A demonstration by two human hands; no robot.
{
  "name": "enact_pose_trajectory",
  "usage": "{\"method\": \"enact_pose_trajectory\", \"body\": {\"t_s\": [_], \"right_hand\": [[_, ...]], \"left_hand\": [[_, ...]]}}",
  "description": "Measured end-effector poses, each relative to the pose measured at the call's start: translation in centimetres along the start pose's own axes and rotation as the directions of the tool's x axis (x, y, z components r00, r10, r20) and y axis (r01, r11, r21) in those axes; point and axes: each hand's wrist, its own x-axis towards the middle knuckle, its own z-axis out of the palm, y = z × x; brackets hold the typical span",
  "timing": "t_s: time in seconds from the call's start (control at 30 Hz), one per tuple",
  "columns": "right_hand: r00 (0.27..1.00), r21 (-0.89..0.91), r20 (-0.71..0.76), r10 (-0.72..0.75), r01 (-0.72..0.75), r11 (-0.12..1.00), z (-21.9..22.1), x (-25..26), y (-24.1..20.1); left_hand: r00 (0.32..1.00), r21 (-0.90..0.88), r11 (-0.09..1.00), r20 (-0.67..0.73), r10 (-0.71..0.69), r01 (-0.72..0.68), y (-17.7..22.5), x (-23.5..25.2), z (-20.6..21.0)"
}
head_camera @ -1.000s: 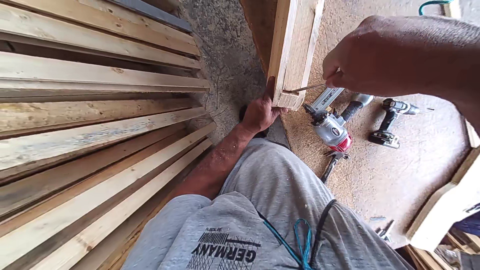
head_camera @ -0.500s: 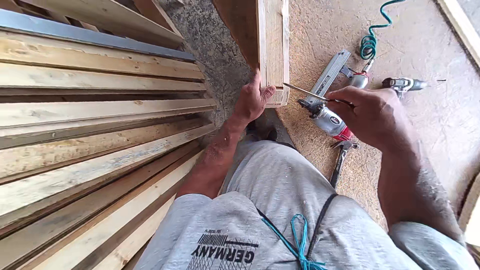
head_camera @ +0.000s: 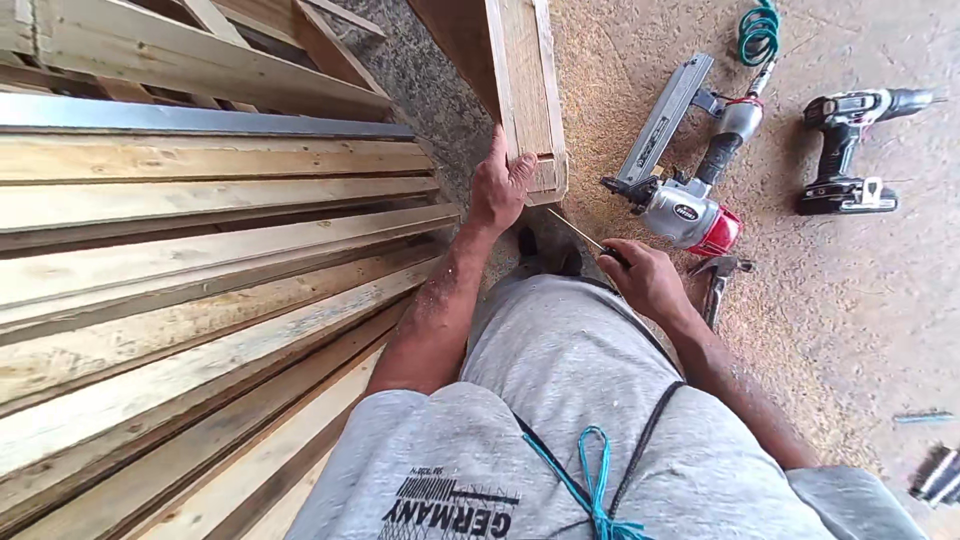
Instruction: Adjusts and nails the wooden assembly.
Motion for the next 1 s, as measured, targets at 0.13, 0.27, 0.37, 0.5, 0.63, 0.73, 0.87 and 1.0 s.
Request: {"method": "enact_pose_trajectory", "body": {"t_s": [0.13,0.27,0.37,0.5,0.63,0.73,0.87,1.0], "right_hand": [[1.0,0.062,0.011,0.019,-0.02,0.998,1.7,0.5,0.3],[0.999,0.199,-0.002,0.032,-0.031,0.98,3.6,0.9,0.8],[0.999,0.33,-0.022,0.047,-0.037,0.943,4.9,1.5,1.3],[0.998,0.608,0.057,0.03,-0.058,0.792,6.5,1.9,1.9],[0.968,0.879,0.232,-0.092,-0.169,0.447,6.7,1.9,0.4],[0.927,0.938,0.312,-0.206,-0.266,0.222,6.7,2.2,-0.1],[0.934,0.941,0.301,-0.191,-0.259,0.218,7.8,2.5,-0.5],[0.963,0.908,0.242,-0.119,-0.182,0.377,10.4,4.2,1.3]], "left_hand": [[1.0,-0.052,0.999,0.023,0.009,-0.008,-0.8,0.4,-0.1],[0.999,-0.034,0.999,0.051,-0.006,0.008,-0.3,0.7,-0.3],[0.998,0.0,1.0,0.063,-0.021,0.021,0.2,0.9,-0.4],[0.998,-0.03,0.999,0.057,-0.022,0.023,0.2,0.9,-0.5],[0.999,-0.023,1.0,0.038,-0.017,0.018,0.3,0.7,-0.4],[0.999,-0.034,0.999,0.034,-0.021,0.023,0.3,0.7,-0.4],[0.999,-0.089,0.996,0.044,-0.009,0.013,0.1,0.7,-0.3],[0.999,-0.121,0.993,0.035,0.005,-0.001,0.1,0.7,-0.1]]}}
